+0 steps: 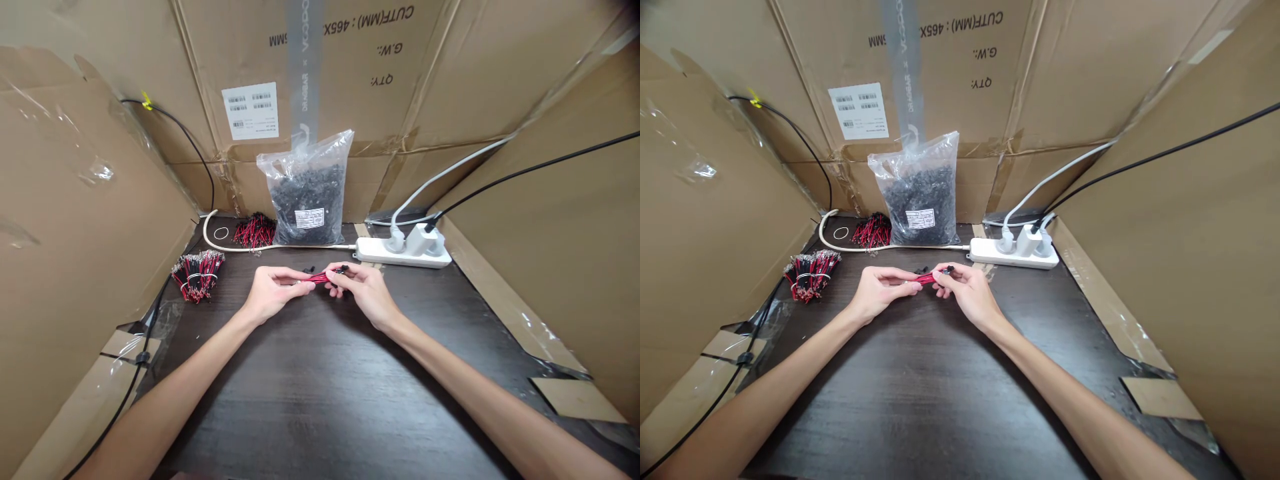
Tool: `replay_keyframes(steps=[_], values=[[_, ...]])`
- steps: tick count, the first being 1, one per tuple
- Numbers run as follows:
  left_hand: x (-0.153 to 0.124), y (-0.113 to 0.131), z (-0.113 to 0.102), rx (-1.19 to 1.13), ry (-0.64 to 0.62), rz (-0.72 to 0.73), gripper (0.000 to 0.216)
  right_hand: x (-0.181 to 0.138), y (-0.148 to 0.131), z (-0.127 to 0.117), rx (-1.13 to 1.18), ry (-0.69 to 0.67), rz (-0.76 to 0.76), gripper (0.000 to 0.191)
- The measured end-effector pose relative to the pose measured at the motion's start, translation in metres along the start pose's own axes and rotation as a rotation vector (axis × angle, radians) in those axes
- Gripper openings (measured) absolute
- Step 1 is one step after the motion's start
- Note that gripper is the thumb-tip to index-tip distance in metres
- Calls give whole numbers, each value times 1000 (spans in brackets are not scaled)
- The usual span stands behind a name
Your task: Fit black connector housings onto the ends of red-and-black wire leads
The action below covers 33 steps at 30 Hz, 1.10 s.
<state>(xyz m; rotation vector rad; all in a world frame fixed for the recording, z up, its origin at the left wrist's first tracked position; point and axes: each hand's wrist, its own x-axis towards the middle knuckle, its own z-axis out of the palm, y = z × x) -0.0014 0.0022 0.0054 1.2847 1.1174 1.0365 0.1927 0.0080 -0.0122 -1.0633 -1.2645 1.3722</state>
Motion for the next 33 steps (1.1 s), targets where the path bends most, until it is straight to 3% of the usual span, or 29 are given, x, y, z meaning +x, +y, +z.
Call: replay_keyframes(steps=[9, 15, 25, 33], values=[[2, 1, -8, 104, 37, -61, 37, 1, 0, 1, -2, 44, 23, 39], [-1, 4, -9, 312, 43, 21, 28, 0, -1, 1, -10, 40, 28, 37], [-2, 3, -13, 419, -8, 88, 20, -1, 0, 1, -18, 10, 38, 40], [0, -2, -6, 151, 25, 47, 35, 1, 4, 0, -22, -26, -18, 41]])
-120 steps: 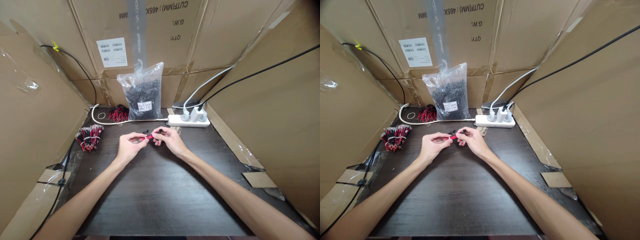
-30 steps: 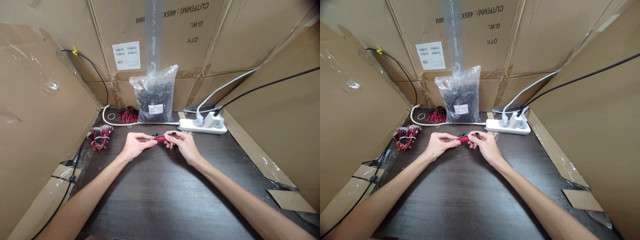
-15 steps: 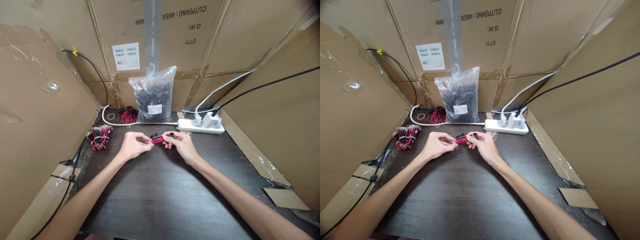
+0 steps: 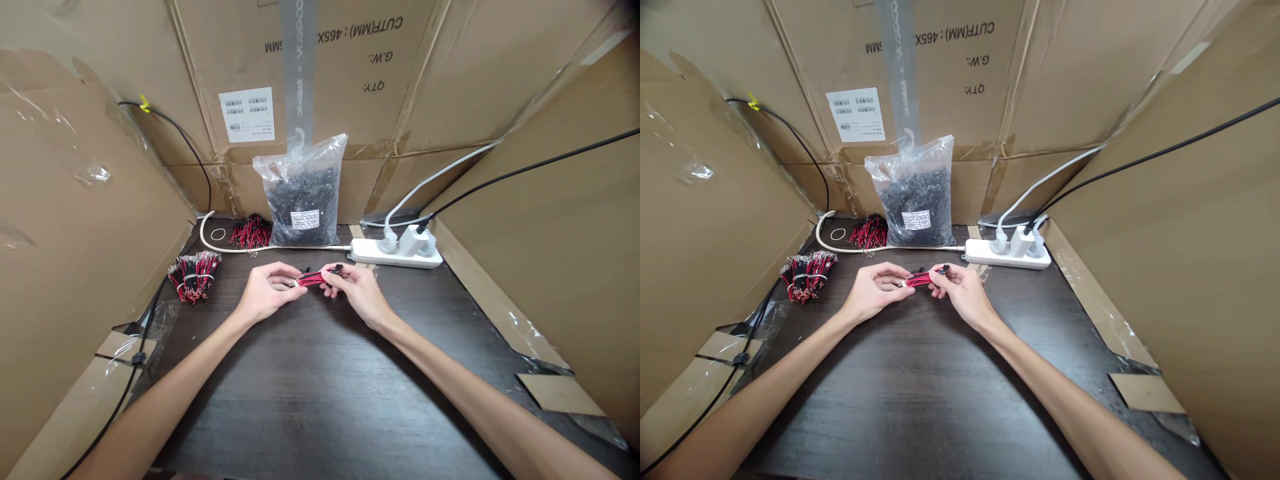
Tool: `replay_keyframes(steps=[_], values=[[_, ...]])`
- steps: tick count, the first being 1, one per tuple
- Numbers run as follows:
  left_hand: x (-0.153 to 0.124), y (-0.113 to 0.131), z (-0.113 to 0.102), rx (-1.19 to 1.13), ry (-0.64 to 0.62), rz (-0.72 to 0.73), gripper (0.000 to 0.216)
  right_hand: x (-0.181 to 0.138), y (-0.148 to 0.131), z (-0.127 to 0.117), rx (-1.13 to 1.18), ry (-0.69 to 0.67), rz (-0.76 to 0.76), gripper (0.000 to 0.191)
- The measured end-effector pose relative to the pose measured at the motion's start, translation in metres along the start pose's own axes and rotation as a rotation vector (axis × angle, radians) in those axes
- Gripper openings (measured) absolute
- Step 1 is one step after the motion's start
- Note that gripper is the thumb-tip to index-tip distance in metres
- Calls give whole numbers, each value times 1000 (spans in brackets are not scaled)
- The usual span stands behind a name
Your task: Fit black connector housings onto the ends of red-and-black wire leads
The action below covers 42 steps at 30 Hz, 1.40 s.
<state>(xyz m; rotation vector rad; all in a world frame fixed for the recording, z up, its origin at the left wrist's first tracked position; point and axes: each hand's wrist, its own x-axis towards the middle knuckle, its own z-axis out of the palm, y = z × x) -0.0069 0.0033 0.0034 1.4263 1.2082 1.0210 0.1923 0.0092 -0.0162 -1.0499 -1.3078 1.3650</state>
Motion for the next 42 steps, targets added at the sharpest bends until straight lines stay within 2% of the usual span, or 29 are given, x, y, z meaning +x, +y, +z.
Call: replay_keyframes(steps=[8, 14, 21, 24, 30, 42], values=[[-2, -2, -4, 0, -40, 129, 24, -3, 4, -2, -121, -68, -43, 35], [2, -2, -11, 79, -52, 136, 22, -7, -3, 1, -198, -117, -62, 34], [1, 0, -11, 117, -105, 119, 23, -9, -6, 3, -361, -172, -160, 30], [0, 1, -11, 116, -101, 103, 24, -9, -6, 3, -397, -162, -180, 26], [0, 0, -11, 19, -75, 53, 31, -12, -11, 3, -468, -106, -184, 31], [3, 2, -17, 68, -71, 61, 28, -8, 0, -1, -423, -84, -142, 36]])
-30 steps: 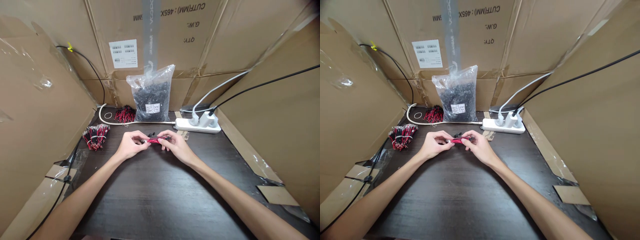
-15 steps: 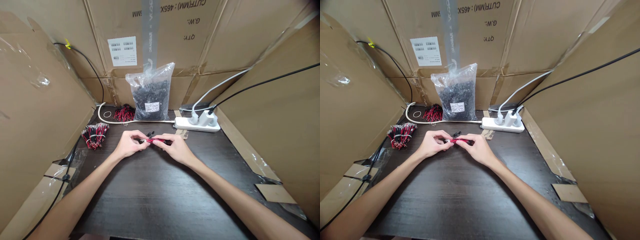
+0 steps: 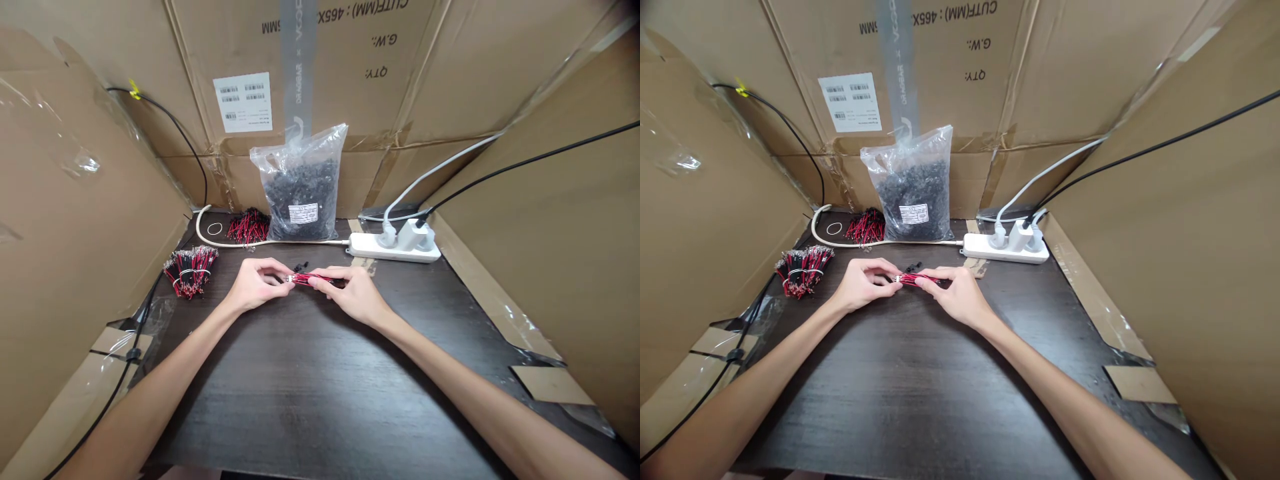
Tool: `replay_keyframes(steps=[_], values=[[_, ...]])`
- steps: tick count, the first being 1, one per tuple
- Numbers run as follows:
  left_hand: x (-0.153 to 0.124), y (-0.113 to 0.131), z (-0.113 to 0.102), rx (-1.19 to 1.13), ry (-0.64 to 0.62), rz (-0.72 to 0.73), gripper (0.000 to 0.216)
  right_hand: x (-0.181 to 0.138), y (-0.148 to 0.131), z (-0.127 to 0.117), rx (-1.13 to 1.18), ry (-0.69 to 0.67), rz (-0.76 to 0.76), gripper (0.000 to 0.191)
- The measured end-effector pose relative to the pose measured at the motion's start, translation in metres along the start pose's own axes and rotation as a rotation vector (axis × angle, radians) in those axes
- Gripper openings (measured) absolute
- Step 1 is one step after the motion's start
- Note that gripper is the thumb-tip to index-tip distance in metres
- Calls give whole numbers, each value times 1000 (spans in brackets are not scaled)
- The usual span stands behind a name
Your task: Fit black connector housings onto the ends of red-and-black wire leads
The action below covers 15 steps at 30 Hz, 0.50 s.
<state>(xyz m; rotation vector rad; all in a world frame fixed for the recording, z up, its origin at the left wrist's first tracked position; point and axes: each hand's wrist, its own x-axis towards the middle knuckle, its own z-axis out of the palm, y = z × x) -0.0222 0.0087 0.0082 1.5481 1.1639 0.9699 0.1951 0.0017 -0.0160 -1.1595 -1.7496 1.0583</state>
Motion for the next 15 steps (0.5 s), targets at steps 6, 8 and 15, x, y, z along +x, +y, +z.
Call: replay_keyframes(steps=[6, 8, 15], values=[[0, 2, 0, -27, -8, 1, 24, 0, -2, -1, -15, -6, 11, 37], [0, 1, -1, -23, -13, -1, 24, 0, -3, -2, -23, -10, 11, 37], [0, 2, -6, -35, -119, 42, 38, 1, -5, -1, -13, 14, 42, 38]])
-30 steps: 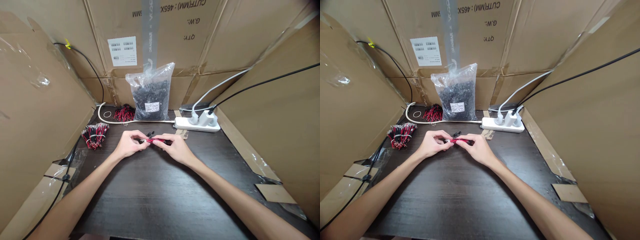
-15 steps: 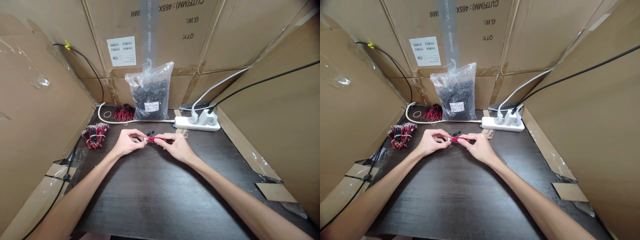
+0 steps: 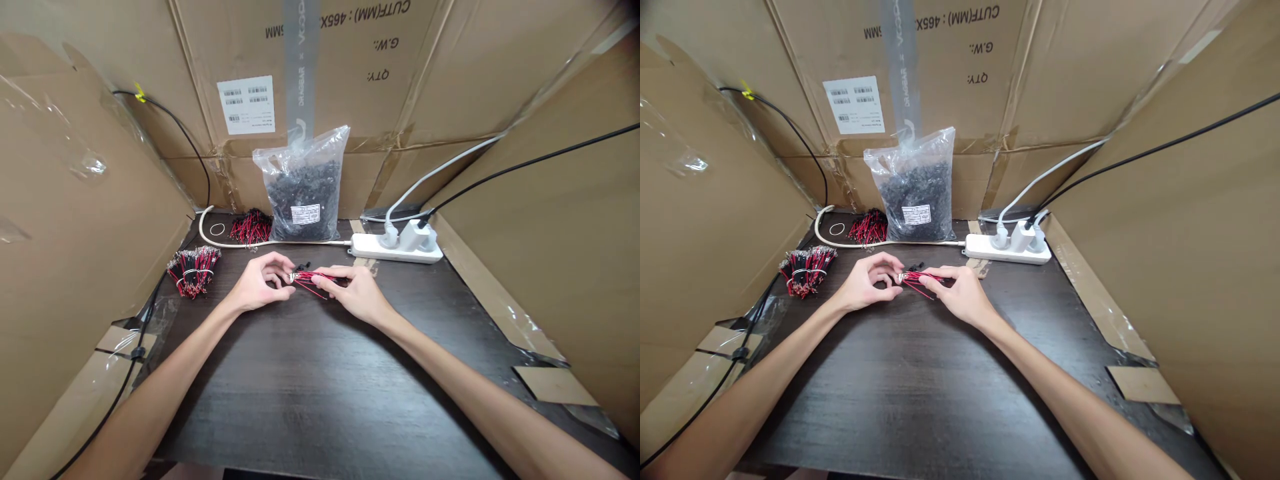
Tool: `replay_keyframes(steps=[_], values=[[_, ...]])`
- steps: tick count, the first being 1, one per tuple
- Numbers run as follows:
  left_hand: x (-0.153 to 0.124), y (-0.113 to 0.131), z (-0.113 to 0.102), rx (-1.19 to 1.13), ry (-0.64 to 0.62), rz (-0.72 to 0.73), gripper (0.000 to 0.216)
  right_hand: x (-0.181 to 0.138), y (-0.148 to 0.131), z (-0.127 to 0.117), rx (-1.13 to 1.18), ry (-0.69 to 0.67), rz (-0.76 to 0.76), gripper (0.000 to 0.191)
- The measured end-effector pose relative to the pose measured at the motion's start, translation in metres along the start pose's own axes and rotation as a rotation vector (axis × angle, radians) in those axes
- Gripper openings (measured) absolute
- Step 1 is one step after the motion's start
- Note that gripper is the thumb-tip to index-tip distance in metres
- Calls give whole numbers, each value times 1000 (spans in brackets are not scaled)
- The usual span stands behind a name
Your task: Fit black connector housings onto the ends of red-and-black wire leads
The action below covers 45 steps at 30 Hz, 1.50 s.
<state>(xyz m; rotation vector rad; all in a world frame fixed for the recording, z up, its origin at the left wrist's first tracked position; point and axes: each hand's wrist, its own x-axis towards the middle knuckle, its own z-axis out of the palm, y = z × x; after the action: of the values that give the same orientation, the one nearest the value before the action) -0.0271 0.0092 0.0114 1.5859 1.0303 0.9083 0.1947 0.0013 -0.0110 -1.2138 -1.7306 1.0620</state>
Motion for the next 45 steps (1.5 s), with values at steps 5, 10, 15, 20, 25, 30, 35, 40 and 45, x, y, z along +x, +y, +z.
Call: replay_keyframes(steps=[5, 10, 15, 20, 25, 30, 35, 40, 45], values=[[0, 0, 5, 85, 3, -40, 37, 0, 1, 1, 13, -19, -7, 37], [1, -4, -2, 60, 60, -128, 36, -1, 2, 0, 8, -28, -6, 38], [2, -4, -12, 107, 29, -102, 35, 0, 1, -1, 9, -16, -18, 36], [2, 2, -19, 120, -19, -133, 32, 0, 0, 0, 22, -26, -18, 37], [2, 7, -22, 100, -34, -164, 24, -1, -3, 0, 1, -39, -29, 31], [2, 5, -26, 86, -22, -218, 24, -3, -8, 2, -103, -35, -113, 23], [4, 3, -30, 99, 96, -207, 30, -6, -9, 6, -205, -16, -234, 19], [5, 3, -32, 113, 178, -196, 32, -7, -6, 7, -295, -15, -308, 20], [5, 9, -33, 75, 182, -247, 31, -7, -7, 6, -377, -31, -331, 20]])
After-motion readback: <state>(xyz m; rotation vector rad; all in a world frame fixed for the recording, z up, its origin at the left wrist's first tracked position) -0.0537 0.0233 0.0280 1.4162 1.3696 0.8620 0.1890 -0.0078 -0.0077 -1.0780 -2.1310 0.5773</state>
